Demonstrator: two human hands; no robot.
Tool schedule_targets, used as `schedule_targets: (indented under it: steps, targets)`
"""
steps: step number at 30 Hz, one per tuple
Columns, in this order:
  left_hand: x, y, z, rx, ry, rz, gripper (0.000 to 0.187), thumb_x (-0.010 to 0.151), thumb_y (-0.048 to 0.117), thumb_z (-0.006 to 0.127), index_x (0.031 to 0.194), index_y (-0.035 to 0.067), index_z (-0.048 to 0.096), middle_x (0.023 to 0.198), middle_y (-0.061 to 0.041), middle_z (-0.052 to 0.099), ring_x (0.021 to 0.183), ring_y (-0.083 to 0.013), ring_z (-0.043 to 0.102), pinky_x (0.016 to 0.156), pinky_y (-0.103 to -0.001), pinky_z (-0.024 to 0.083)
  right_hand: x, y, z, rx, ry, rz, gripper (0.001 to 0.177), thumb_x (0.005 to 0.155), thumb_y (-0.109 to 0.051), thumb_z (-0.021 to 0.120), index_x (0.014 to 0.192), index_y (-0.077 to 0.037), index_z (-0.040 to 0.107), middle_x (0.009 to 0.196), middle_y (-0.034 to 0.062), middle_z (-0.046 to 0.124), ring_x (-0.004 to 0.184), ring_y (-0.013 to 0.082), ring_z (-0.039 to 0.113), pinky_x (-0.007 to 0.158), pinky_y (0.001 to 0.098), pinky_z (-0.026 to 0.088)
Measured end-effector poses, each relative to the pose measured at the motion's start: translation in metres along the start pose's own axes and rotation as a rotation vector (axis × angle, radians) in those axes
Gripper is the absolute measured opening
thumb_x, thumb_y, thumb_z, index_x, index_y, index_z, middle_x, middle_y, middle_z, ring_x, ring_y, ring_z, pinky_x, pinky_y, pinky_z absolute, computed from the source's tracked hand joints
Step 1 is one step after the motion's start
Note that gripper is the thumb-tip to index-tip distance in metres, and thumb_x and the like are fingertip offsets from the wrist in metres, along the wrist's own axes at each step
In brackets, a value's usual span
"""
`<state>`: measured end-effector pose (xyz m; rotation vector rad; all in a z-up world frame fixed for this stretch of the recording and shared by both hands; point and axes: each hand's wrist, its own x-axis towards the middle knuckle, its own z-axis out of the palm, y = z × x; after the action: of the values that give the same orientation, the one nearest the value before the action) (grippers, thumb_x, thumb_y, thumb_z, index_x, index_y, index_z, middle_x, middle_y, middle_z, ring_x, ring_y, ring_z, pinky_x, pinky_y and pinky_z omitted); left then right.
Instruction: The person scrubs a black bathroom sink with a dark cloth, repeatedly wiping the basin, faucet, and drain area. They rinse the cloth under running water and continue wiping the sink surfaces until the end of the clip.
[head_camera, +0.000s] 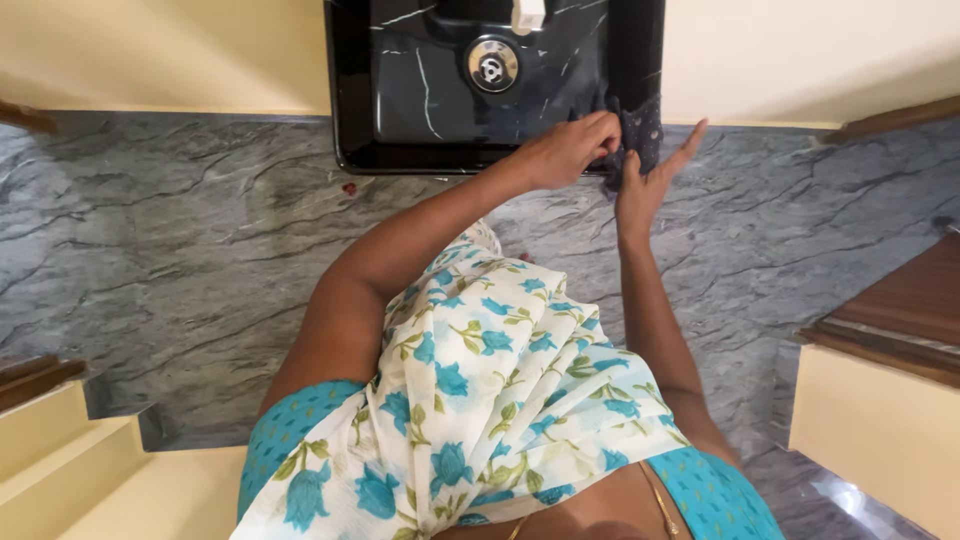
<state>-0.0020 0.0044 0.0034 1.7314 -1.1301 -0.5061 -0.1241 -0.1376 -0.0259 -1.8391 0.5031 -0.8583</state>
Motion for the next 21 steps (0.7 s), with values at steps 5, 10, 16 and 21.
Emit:
schedule_targets:
  steps: [5,10,16,21]
  targets:
    - [-0.025,0.004,-0.036,0.150,0.059,0.108,0.021,0.097,0.009,0.067,0.116,0.012,0.058,0.114,-0.010,0.063,0.089,-0.0340,0.071,0.071,-0.044,0.055,-0.021,-0.023,0.021,-0.625,-0.340,-0.440,0.026,0.104,-0.020,0.064,0.119,0.000,0.070,0.124,0.0168,0.069,0.127,0.0397,0.060,0.126,0.0577,0.018]
    - [-0.073,-0.015,-0.121,0.489,-0.125,0.205,0.034,0.082,0.034,0.079,0.108,0.012,0.072,0.099,-0.007,0.066,0.093,-0.0329,0.069,0.075,-0.046,0.055,-0.035,-0.052,0.056,-0.716,-0.598,-0.411,0.042,0.102,-0.042,0.067,0.118,-0.004,0.072,0.116,0.0155,0.072,0.115,0.0341,0.065,0.117,0.0535,0.036]
    - [-0.170,-0.016,-0.224,0.827,0.150,0.267,0.006,0.086,0.017,0.075,0.086,0.021,0.079,0.103,0.002,0.066,0.105,-0.0229,0.059,0.088,-0.039,0.046,-0.064,-0.112,0.125,-0.543,-0.850,-0.397,0.046,0.099,-0.037,0.064,0.129,-0.002,0.068,0.128,0.0186,0.070,0.118,0.0380,0.064,0.104,0.0481,0.045]
    - [-0.235,-0.017,-0.260,0.843,0.492,0.090,0.011,0.089,0.012,0.075,0.088,0.022,0.080,0.105,0.001,0.065,0.110,-0.0243,0.057,0.092,-0.042,0.044,-0.093,-0.149,0.185,-0.164,-1.068,-0.452,0.058,0.098,-0.035,0.070,0.137,0.007,0.059,0.132,0.0250,0.064,0.121,0.0416,0.061,0.106,0.0497,0.045]
